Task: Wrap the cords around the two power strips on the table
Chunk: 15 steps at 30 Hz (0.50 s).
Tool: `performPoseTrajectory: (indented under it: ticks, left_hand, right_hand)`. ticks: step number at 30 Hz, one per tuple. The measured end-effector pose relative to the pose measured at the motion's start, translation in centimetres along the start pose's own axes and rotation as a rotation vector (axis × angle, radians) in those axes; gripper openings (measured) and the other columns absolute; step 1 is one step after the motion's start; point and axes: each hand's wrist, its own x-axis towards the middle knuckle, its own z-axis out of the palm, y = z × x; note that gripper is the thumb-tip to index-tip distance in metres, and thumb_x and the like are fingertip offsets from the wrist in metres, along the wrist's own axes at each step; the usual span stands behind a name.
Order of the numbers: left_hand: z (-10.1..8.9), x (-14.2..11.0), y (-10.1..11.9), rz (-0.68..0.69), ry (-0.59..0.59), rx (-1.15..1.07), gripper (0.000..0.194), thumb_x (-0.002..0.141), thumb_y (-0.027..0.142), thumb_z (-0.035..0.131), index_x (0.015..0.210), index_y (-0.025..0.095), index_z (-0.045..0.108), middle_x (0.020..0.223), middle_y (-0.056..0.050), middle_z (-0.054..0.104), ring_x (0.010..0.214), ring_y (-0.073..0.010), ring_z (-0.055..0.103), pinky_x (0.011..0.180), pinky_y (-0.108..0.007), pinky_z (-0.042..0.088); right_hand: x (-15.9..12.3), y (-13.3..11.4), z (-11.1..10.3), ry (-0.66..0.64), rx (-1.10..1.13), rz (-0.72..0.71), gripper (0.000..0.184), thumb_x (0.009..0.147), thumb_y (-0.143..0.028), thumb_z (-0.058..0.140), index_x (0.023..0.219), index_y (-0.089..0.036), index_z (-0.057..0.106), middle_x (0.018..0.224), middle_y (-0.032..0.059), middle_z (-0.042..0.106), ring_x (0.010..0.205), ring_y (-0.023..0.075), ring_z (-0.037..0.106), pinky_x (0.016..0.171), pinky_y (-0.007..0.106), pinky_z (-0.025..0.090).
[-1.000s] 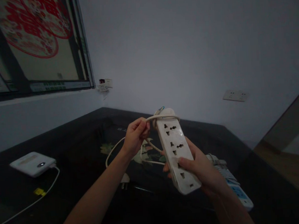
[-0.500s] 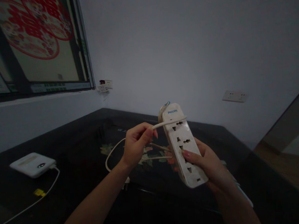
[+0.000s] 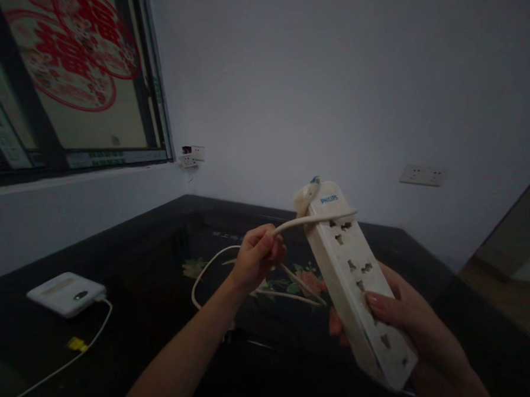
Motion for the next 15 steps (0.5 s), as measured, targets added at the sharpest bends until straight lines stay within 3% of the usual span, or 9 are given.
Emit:
performPoseTrajectory:
  ticks: [6, 15]
  left_hand:
    - [0.8, -0.7, -0.7, -0.145, -0.171, -0.162, 0.052, 0.07, 0.055, 0.067, 0.049, 0.017, 0.041, 0.042, 0.006, 0.032, 0.038, -0.0057, 0.026, 0.043, -0.022, 0.023]
    - [0.6, -0.8, -0.7, -0.334, -0.154, -0.185, 0.054, 0.05, 0.061, 0.076, 0.044, 0.018, 0.044, 0.036, 0.005, 0.033, 0.036, -0.0072, 0.03, 0.04, -0.024, 0.023]
  right_hand:
    - [-0.3, 0.0, 0.8, -0.052, 0.01, 0.042, 0.05, 0.063, -0.048, 0.074, 0.098, -0.017, 0.059, 0.065, 0.0081, 0.07, 0.053, 0.0207, 0.065, 0.047, 0.029, 0.05]
    - [-0.3, 2.3, 0.6, -0.138, -0.014, 0.105, 0.054, 0.063, -0.059, 0.066, 0.098, -0.017, 0.06, 0.059, 0.009, 0.068, 0.044, 0.0201, 0.062, 0.038, 0.026, 0.043]
